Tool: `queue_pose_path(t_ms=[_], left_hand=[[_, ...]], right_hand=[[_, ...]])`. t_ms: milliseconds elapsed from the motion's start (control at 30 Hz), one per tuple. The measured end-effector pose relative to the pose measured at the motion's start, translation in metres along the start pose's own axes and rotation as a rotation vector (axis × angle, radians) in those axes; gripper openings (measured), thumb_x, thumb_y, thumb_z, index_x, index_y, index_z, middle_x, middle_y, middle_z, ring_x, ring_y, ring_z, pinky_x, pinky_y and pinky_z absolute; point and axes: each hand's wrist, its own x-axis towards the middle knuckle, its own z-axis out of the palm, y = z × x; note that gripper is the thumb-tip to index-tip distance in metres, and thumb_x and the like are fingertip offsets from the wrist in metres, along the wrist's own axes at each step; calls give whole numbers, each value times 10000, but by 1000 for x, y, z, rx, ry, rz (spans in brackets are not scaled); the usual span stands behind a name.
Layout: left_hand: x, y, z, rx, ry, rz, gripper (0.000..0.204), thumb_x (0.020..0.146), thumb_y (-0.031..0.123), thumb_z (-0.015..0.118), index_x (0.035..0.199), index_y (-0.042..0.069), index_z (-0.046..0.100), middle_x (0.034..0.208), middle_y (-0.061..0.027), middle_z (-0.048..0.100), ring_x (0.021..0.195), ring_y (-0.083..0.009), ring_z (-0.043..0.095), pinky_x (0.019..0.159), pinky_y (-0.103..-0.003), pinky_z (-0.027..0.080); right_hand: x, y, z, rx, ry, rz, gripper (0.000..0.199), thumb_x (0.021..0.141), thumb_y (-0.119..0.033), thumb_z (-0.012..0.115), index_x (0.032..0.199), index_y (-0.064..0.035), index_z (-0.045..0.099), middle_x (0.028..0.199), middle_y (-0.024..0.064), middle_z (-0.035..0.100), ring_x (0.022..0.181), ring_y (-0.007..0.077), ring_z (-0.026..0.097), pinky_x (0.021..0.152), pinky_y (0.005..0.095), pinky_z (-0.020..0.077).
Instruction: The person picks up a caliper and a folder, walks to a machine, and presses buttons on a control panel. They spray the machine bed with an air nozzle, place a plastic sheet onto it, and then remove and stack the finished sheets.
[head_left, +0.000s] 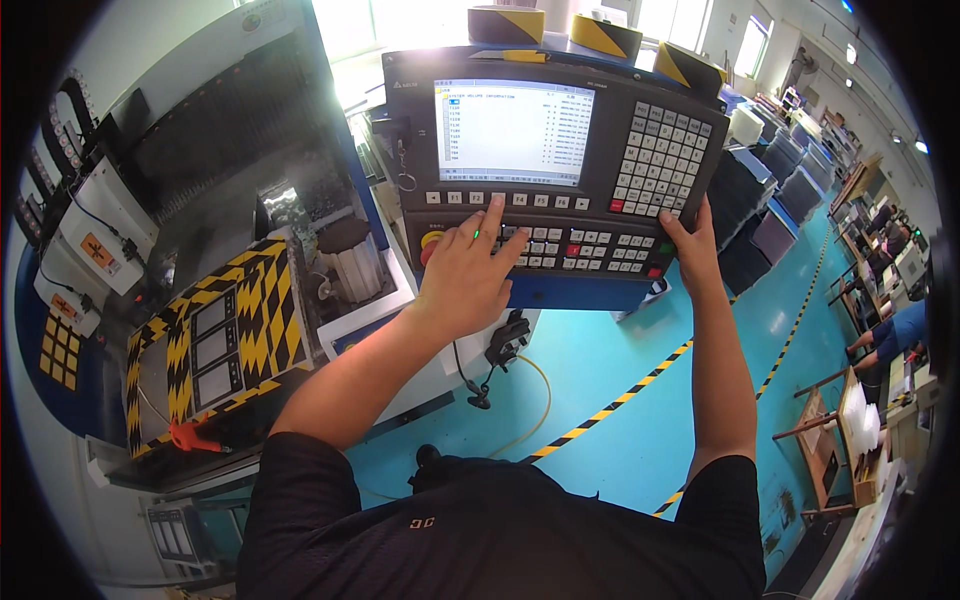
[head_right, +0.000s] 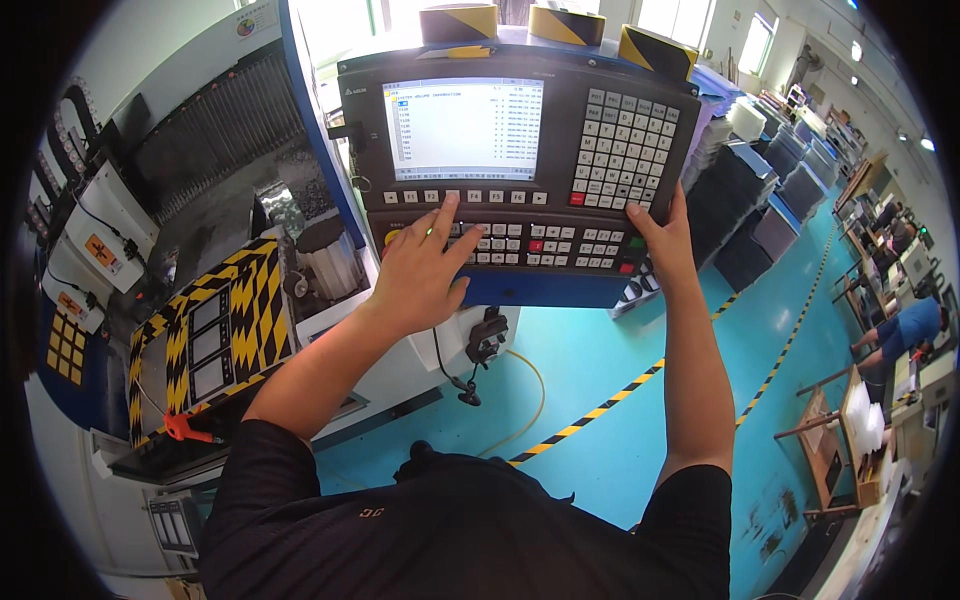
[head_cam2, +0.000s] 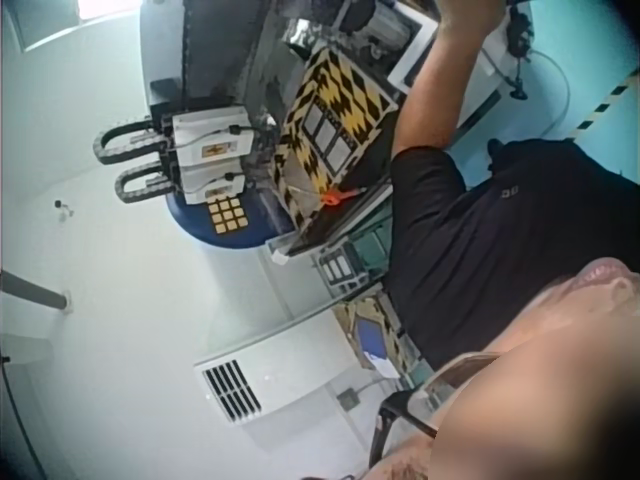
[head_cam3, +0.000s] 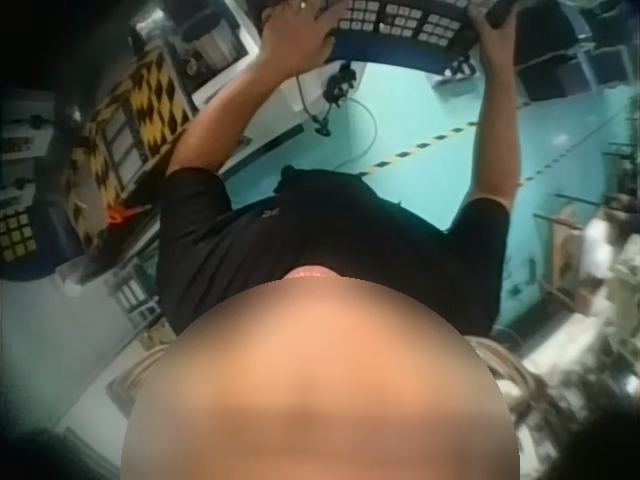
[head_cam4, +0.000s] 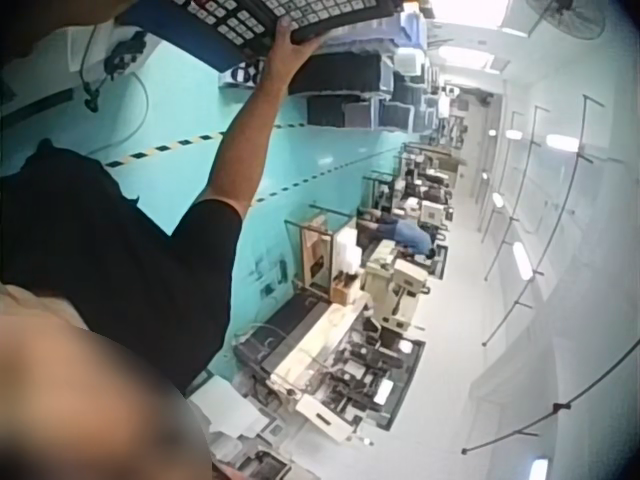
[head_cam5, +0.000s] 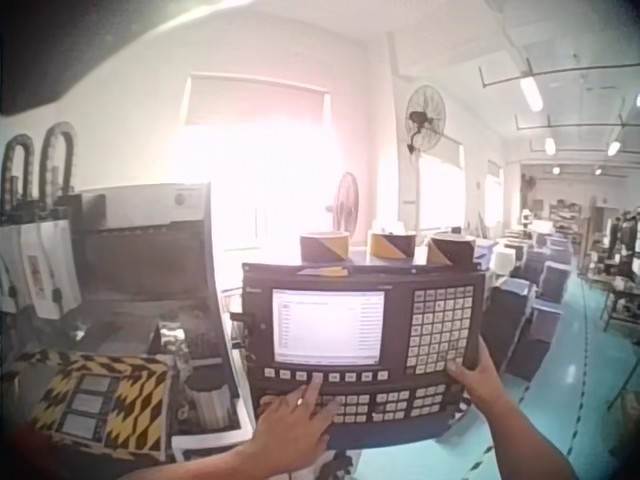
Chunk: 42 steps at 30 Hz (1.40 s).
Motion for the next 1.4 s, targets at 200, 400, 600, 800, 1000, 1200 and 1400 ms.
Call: queue_pose_path(t_ms=[200,400,600,800,1000,1200,1400], left_hand=[[-15,-10,-11,8,-61,-107,668,755,240,736,1376,146,511,1507,-257,333,1363,-396,331,1057,-504,310],[-18,-18,-10,130,-52,-131,708,774,288,742,1420,184,472,1508,-270,327,1435,-425,226,1105,-567,232],[-13,-19,-6,116,-92,-142,848,795,359,740,1522,210,329,1501,-304,324,1452,-474,180,1131,-638,140],[-9,-19,-9,76,-151,-199,841,824,393,709,1537,232,294,1542,-308,244,1471,-478,104,1143,-643,77],[-16,-13,-13,28,-174,-193,855,812,359,712,1541,205,292,1556,-300,217,1479,-476,67,1148,-623,82],[-15,-10,-13,86,-257,-225,815,810,298,722,1520,190,338,1544,-285,267,1478,-456,106,1154,-615,110],[-14,-9,-12,72,-216,-191,798,811,281,724,1512,183,356,1533,-296,281,1479,-450,110,1151,-617,114]], right_hand=[[0,1,-1,4,-6,5,854,839,-181,766,1515,-40,264,1341,138,544,1234,230,532,1064,360,406],[-1,-1,0,-2,13,36,852,844,-185,761,1517,-44,259,1344,137,543,1239,235,532,1066,366,408],[-8,-8,2,29,-5,31,839,856,-161,740,1525,-48,246,1356,138,536,1251,240,524,1071,371,404],[-20,-18,6,-5,44,26,874,848,-173,751,1534,-52,224,1372,135,522,1263,246,514,1081,381,393],[-19,-17,7,28,97,61,954,810,-231,796,1532,-36,204,1334,173,532,1264,258,504,1056,391,417],[-5,-19,18,-30,205,-15,973,758,-195,835,1489,3,225,1309,180,545,1171,247,565,996,362,462],[-4,-25,33,-107,317,27,966,769,-199,817,1488,24,212,1318,194,539,1187,246,558,1003,359,459]])
